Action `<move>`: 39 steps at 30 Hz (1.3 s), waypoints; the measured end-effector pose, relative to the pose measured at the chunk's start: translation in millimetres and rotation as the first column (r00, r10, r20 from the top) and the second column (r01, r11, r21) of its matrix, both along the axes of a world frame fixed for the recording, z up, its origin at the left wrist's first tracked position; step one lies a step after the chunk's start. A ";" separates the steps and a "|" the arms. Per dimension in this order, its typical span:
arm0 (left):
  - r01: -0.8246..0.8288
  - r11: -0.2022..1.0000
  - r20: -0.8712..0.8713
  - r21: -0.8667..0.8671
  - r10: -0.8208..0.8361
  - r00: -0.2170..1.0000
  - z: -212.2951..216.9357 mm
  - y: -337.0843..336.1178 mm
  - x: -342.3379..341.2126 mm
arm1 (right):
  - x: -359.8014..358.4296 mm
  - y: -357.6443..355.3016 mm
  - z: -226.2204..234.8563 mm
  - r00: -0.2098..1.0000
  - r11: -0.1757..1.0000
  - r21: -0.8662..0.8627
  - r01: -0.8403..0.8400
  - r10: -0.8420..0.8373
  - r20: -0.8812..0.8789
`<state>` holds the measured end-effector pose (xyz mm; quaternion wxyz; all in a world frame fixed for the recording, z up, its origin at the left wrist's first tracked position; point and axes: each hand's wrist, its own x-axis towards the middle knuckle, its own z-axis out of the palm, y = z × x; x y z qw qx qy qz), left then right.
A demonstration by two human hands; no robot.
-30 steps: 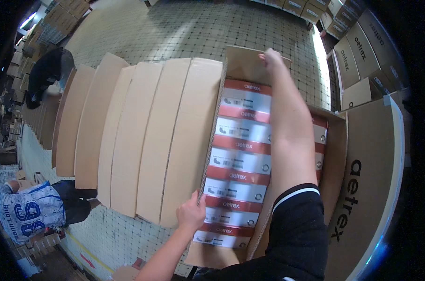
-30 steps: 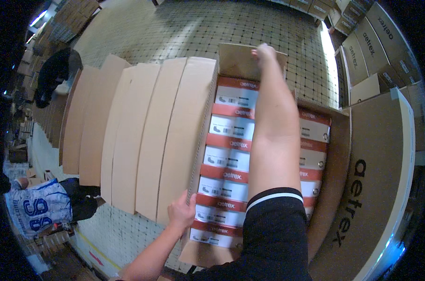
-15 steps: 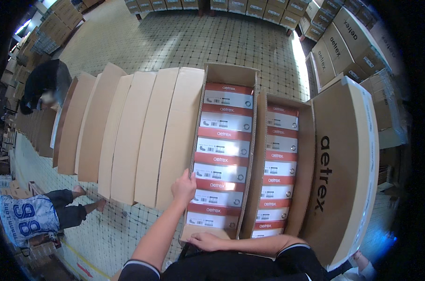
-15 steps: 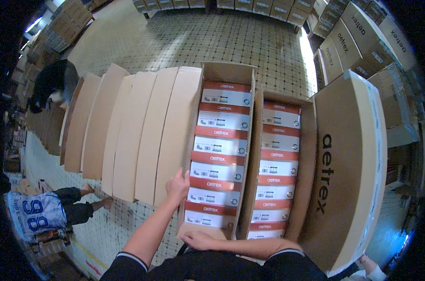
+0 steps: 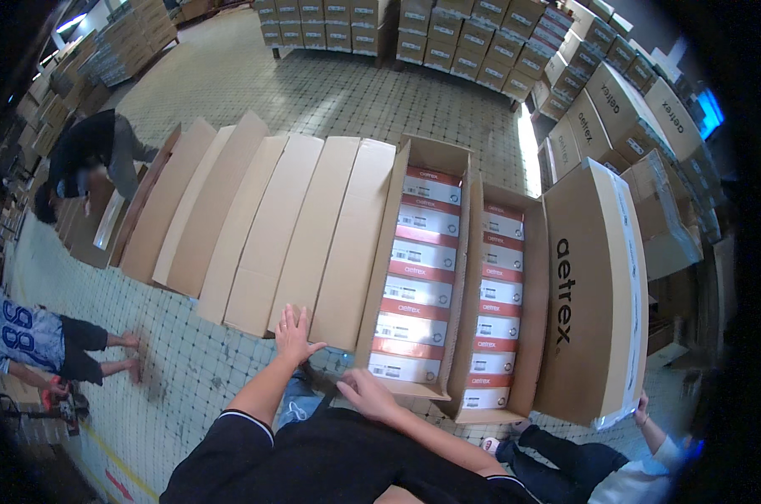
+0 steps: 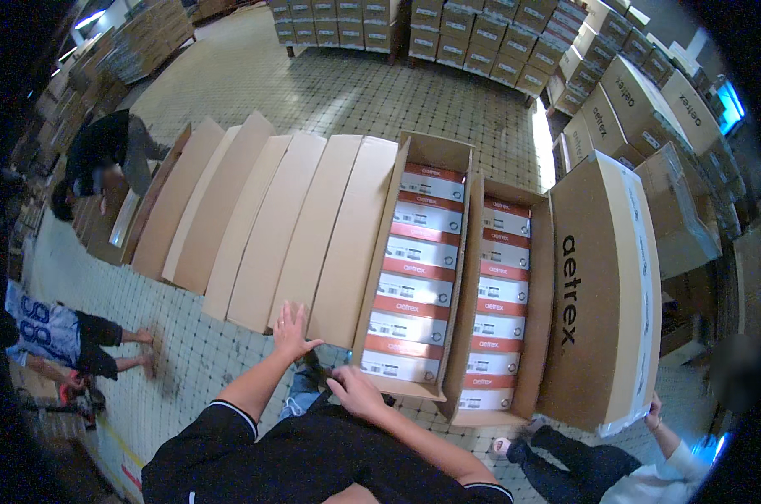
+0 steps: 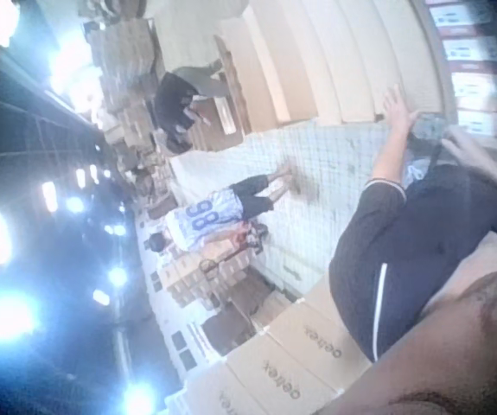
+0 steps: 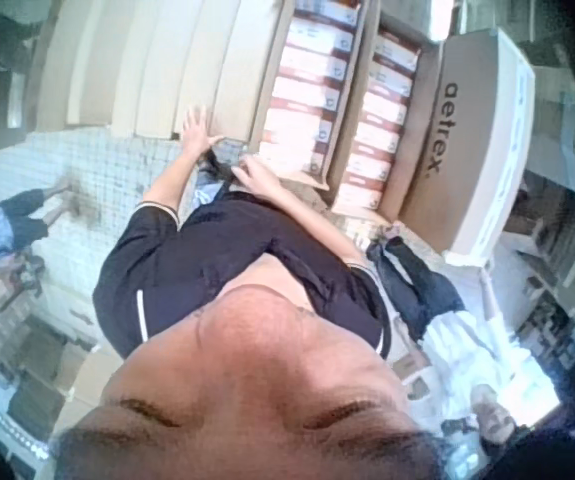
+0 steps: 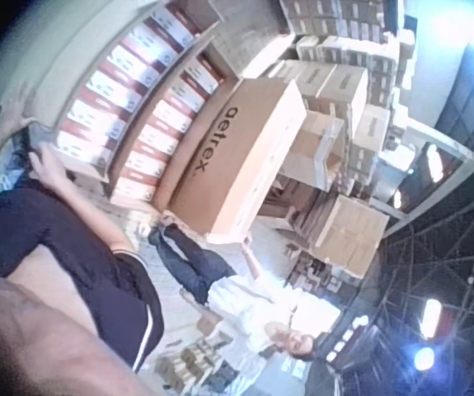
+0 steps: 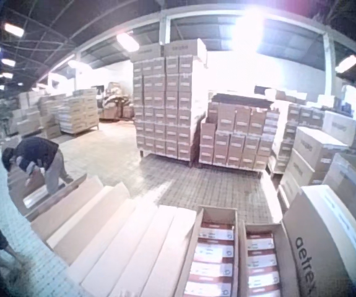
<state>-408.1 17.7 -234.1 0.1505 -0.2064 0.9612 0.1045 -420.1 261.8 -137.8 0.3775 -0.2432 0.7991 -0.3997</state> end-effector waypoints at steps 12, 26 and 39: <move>0.288 0.927 -0.281 0.240 -0.217 0.935 -25.4 -111.5 25.8 | -19.1 -166.6 -89.2 0.759 0.869 0.432 0.242 0.108 -0.642; 0.049 0.833 -0.260 0.551 0.115 0.959 -9.8 -157.8 51.8 | 5.4 -103.8 -93.5 0.443 0.736 0.097 0.670 -0.292 -0.848; 0.147 0.947 -0.154 0.284 -0.106 0.982 10.1 -145.9 43.5 | -4.3 -94.7 -93.2 0.821 0.720 0.455 0.523 -0.284 -0.495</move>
